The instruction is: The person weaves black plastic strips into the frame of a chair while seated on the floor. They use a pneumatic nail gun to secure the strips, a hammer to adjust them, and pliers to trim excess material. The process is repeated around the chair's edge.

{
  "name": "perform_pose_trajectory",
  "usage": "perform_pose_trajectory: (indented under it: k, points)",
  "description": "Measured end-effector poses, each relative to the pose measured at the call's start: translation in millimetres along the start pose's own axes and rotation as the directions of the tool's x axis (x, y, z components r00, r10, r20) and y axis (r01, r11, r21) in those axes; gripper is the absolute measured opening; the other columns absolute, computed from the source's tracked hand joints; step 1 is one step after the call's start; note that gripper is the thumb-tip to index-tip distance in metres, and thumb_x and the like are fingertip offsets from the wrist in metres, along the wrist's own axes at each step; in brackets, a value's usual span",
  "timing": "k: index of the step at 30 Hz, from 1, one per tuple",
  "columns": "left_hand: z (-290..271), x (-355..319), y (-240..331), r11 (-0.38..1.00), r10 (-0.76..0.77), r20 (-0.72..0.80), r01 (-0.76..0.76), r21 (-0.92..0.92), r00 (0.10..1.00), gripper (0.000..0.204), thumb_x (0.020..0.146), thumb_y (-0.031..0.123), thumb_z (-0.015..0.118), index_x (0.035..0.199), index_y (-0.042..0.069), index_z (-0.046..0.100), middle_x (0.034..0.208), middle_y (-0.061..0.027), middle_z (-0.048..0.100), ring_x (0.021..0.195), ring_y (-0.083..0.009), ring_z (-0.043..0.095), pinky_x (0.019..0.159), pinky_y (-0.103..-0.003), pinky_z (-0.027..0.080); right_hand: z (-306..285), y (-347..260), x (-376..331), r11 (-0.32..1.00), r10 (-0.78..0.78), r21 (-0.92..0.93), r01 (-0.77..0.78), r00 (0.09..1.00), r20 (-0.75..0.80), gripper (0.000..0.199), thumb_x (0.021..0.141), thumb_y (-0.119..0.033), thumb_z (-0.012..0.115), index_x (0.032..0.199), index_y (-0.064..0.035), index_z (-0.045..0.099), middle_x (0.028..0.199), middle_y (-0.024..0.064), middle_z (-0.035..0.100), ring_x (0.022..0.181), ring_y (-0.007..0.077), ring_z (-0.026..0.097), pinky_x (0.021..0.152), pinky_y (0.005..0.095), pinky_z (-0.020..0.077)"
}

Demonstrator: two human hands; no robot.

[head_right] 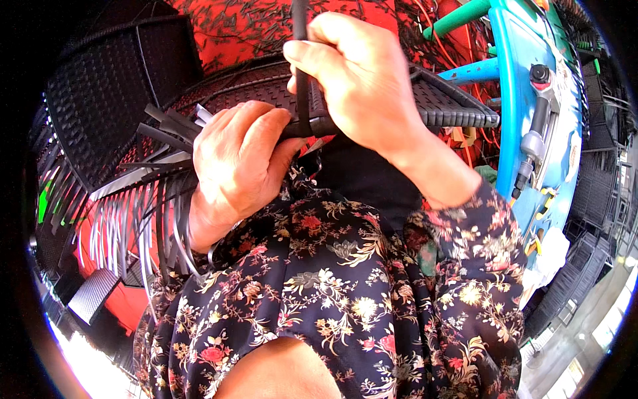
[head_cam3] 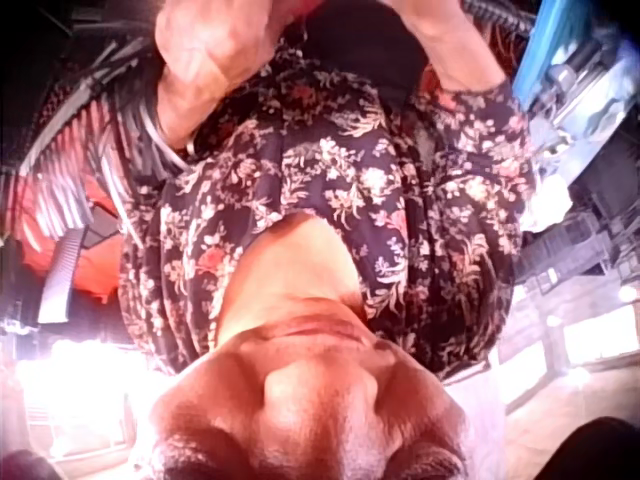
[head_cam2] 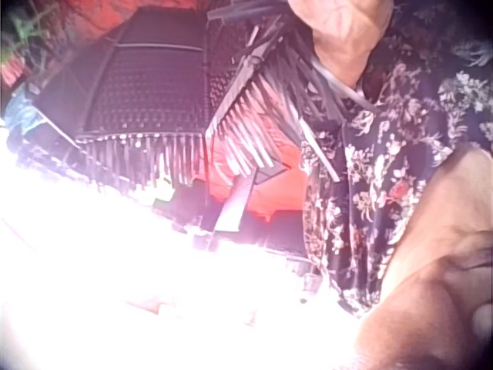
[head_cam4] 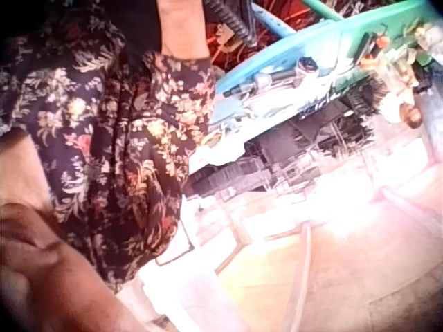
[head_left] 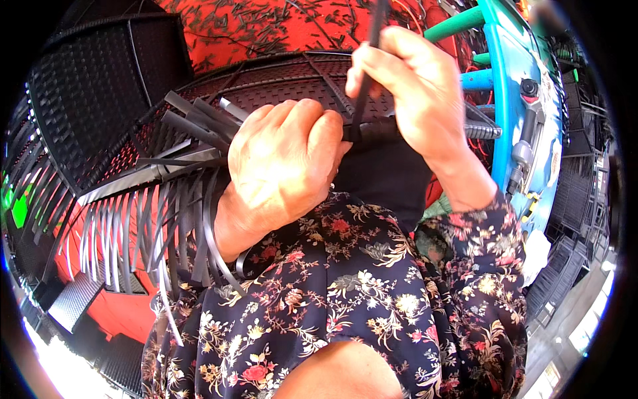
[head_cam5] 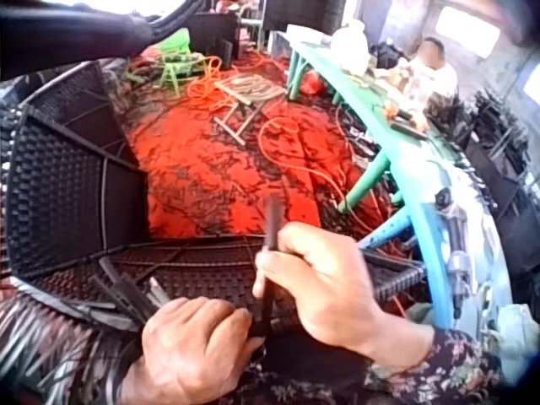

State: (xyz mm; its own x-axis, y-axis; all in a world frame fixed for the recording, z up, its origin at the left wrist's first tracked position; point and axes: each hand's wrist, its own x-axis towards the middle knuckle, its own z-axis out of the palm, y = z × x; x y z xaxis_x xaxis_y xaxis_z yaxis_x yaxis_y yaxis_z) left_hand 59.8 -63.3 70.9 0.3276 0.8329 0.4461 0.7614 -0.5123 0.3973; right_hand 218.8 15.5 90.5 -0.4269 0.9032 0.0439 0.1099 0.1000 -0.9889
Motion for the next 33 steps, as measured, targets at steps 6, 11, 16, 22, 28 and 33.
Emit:
perform_pose_trajectory:
  k: [6,11,16,22,28,33]
  points:
    - [3,4,-9,0.997,0.067,-0.085,-0.064,0.033,0.994,0.029,0.058,0.02,0.072,0.073,0.009,0.05,0.069,-0.0041,0.046,0.061,-0.0212,0.053,0.056,-0.034,0.042,5,-7,-30,0.925,-0.082,0.376,0.061,0.996,0.04,0.019,0.096,-0.017,0.053,0.088,-0.0004,0.052,0.081,0.0087,0.054,0.071,0.0162,0.053,0.062,0.0264,0.0417]
    - [13,8,-13,0.99,0.117,-0.15,-0.104,0.094,0.982,0.027,0.06,0.023,0.071,0.07,0.01,0.05,0.068,-0.0025,0.046,0.063,-0.019,0.054,0.058,-0.032,0.043,13,-16,-50,0.952,-0.165,0.248,0.18,0.983,-0.083,0.013,0.093,-0.007,0.058,0.086,0.0028,0.055,0.074,0.0021,0.055,0.066,0.0062,0.05,0.061,0.0199,0.041]
    - [11,8,-16,0.991,0.126,-0.175,-0.115,0.074,0.977,0.035,0.054,0.02,0.076,0.081,0.007,0.057,0.071,-0.0048,0.053,0.063,-0.0241,0.058,0.057,-0.035,0.046,9,-21,-59,0.969,-0.202,0.137,0.208,0.978,-0.058,0.015,0.091,-0.007,0.061,0.082,0.0029,0.054,0.075,0.0025,0.055,0.066,0.0067,0.05,0.06,0.0202,0.0405]
    - [16,4,-17,0.988,0.14,-0.216,-0.12,0.101,0.966,0.033,0.058,0.022,0.075,0.082,0.006,0.058,0.071,-0.0042,0.052,0.062,-0.0227,0.057,0.057,-0.035,0.046,-2,-29,-28,0.984,-0.177,0.047,0.174,0.981,0.078,0.021,0.096,-0.017,0.054,0.087,0.0013,0.052,0.077,0.0083,0.052,0.068,0.0155,0.049,0.062,0.0264,0.04]
    - [23,8,-17,0.986,0.151,-0.241,-0.13,0.102,0.959,0.021,0.064,0.02,0.07,0.071,0.008,0.053,0.067,-0.0028,0.048,0.06,-0.0189,0.053,0.056,-0.032,0.043,0,-18,20,0.989,0.016,-0.147,-0.024,0.999,-0.051,0.022,0.094,-0.018,0.054,0.078,-0.0034,0.056,0.066,-0.0015,0.053,0.062,0.0064,0.05,0.058,0.0235,0.0373]
    - [18,7,-16,0.989,0.14,-0.198,-0.128,0.072,0.97,0.032,0.061,0.02,0.076,0.083,0.003,0.059,0.071,-0.006,0.054,0.06,-0.0233,0.056,0.055,-0.034,0.044,-1,-7,49,0.828,-0.032,-0.558,0.061,0.998,0.062,0.026,0.083,-0.012,0.061,0.065,0.0037,0.052,0.052,0.0121,0.047,0.051,0.0137,0.048,0.049,0.0335,0.0374]
